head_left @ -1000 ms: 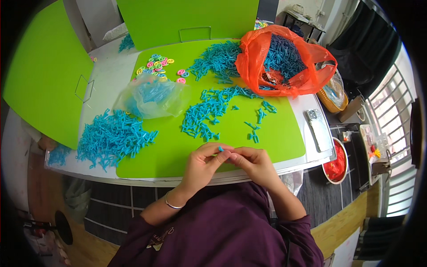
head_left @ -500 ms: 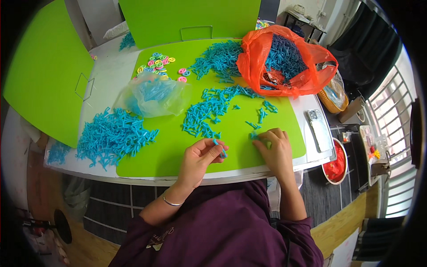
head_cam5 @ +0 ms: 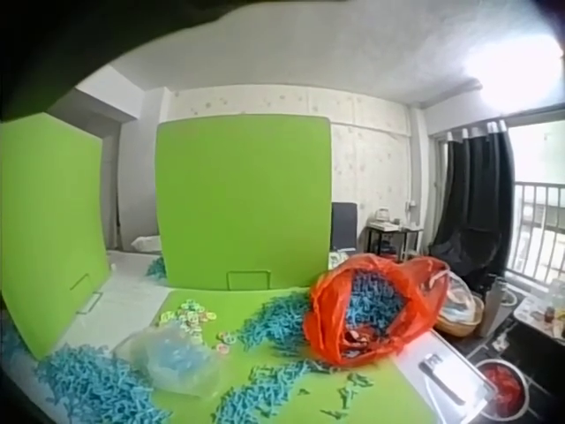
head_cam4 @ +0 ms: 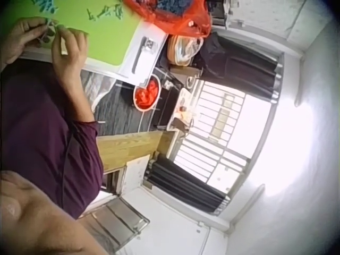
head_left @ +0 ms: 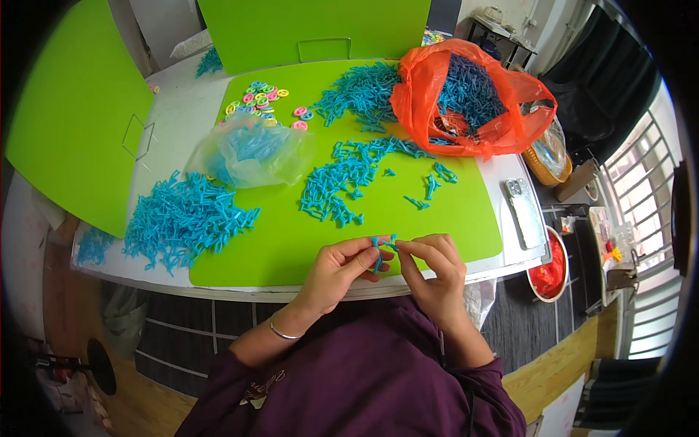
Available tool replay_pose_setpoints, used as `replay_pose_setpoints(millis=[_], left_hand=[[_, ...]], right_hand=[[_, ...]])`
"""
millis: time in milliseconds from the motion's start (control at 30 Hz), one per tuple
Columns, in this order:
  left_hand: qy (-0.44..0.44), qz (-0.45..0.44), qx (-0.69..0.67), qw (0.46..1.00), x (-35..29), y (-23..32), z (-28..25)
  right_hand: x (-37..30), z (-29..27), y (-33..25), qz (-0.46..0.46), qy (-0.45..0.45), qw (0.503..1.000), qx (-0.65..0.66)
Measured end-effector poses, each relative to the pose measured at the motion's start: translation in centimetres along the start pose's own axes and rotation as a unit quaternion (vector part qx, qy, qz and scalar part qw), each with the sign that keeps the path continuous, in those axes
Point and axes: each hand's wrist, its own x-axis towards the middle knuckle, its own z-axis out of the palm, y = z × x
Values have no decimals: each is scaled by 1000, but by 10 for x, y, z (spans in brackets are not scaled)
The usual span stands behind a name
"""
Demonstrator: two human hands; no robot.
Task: Assembling small blue plastic toy components by hand at a workbench.
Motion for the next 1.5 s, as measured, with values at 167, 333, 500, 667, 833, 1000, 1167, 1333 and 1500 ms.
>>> replay_pose_setpoints(millis=[167, 333, 500, 667, 833, 1000, 1167, 1333, 1500], left_hand=[[-11, 11, 42, 999, 0, -2, 3], [-24, 7, 51, 998, -1, -3, 0], [-27, 8, 26, 999, -2, -2, 3], [-47, 66, 187, 979, -1, -5, -3], [-20, 125, 282, 951, -1, -7, 1], [26, 129, 194, 972, -1, -7, 7], [54, 81, 87, 991, 3, -2, -4], [46, 95, 196, 975, 1, -3, -12], [46, 83, 133, 986, 1, -1, -9]], right_hand=[[0, -3, 1, -15, -8, 1000, -4], [1, -4, -3, -36, 2, 999, -31], [-2, -5, -4, -45, -7, 998, -32], [-3, -6, -8, -49, -21, 998, -29], [-10, 1, -1, 122, -51, 985, 111], [-12, 6, 14, 217, -62, 944, 241], [33, 2, 56, 72, -60, 987, -130], [35, 12, 80, -32, -100, 945, -310], [37, 7, 66, 40, -99, 983, -150]])
